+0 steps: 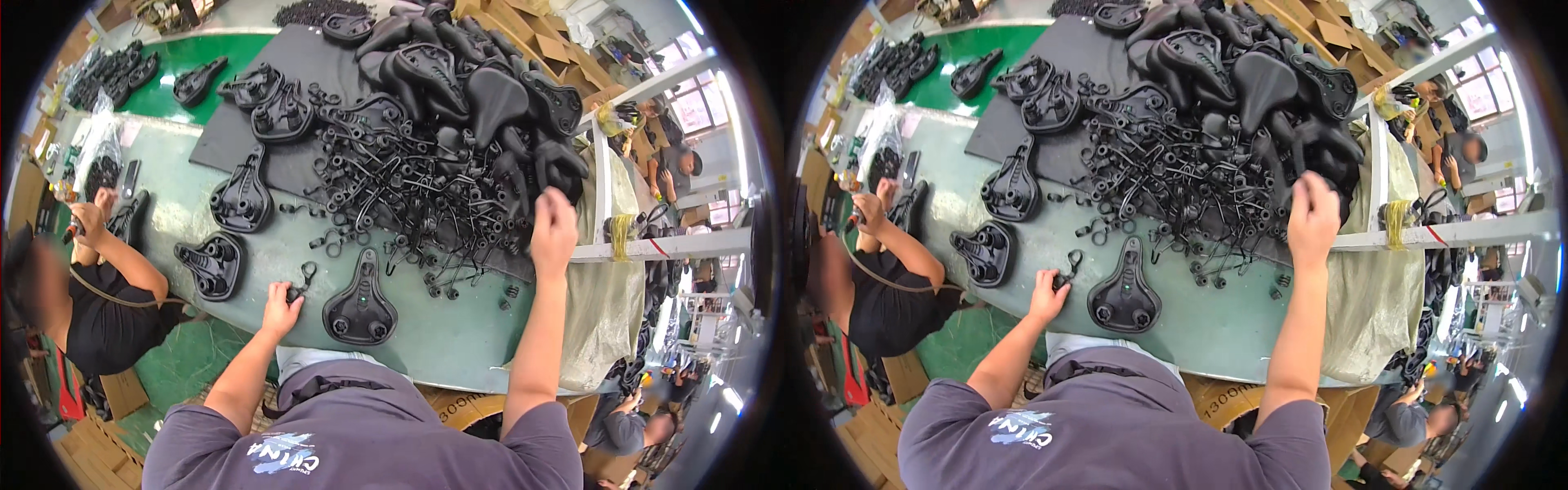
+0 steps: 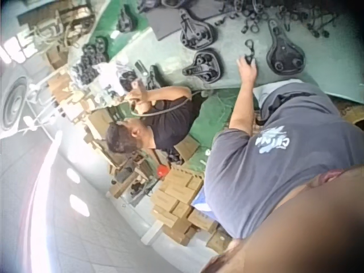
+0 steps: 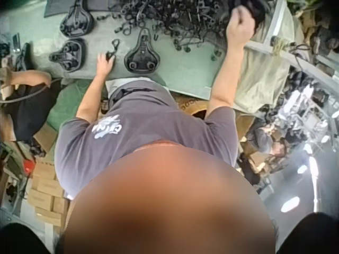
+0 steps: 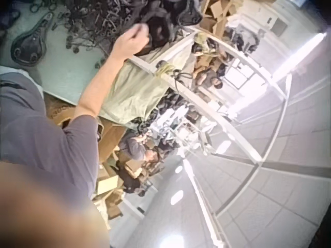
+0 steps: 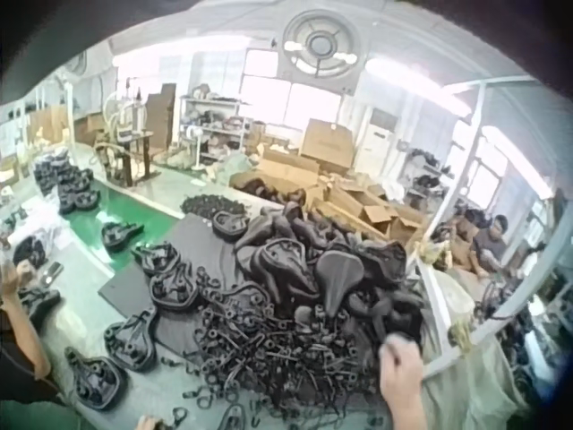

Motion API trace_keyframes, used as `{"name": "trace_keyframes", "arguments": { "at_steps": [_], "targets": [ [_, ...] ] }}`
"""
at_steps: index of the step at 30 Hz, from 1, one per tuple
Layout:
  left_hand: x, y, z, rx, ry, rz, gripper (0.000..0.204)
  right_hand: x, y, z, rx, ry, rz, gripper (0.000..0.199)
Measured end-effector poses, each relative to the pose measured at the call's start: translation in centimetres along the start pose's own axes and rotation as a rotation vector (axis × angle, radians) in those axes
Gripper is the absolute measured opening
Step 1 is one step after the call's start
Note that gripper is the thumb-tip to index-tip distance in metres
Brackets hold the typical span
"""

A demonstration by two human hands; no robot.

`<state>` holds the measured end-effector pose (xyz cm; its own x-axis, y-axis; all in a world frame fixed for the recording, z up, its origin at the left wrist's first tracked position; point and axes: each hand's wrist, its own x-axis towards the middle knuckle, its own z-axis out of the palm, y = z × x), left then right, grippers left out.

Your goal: Assembling hardware onto bicycle seat bases at a factory workbench.

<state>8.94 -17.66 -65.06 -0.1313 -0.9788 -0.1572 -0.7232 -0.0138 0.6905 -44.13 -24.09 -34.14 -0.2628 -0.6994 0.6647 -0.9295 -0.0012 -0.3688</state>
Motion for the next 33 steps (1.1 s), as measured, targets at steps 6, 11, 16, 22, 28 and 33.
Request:
{"name": "trace_keyframes", "arguments": {
  "at_steps": [6, 11, 16, 22, 28, 33],
  "targets": [
    [0.6, -0.2, -0.5, 0.092, -0.035, -0.029, 0.052, -14.3, 0.3, -3.1, 0.065, -0.858, -0.387, 0.007],
    [0.5, 7.1, -2.9, -0.051, -0.092, 0.149, 0.051, -27.9, -1.3, 0.3, -0.041, -1.145, -0.442, 0.01],
    [-1.6, 13.2, -3.2, 0.129, -0.428, 0.587, 0.052, -35.6, -4.1, 3.9, -0.048, -0.687, -0.109, 0.035],
    [-3.4, 13.5, -0.7, 0.379, -0.573, 0.689, 0.053, -39.3, -7.5, 2.1, -0.318, -0.933, 0.399, 0.078],
    [-3.8, 12.4, -0.7, 0.402, -0.561, 0.656, 0.051, -38.4, -6.2, 2.6, -0.294, -1.073, 0.455, 0.093],
    [-3.2, 12.0, -0.3, 0.379, -0.548, 0.674, 0.051, -38.2, -4.6, 4.7, -0.299, -1.1, 0.532, 0.104]
  ]
}}
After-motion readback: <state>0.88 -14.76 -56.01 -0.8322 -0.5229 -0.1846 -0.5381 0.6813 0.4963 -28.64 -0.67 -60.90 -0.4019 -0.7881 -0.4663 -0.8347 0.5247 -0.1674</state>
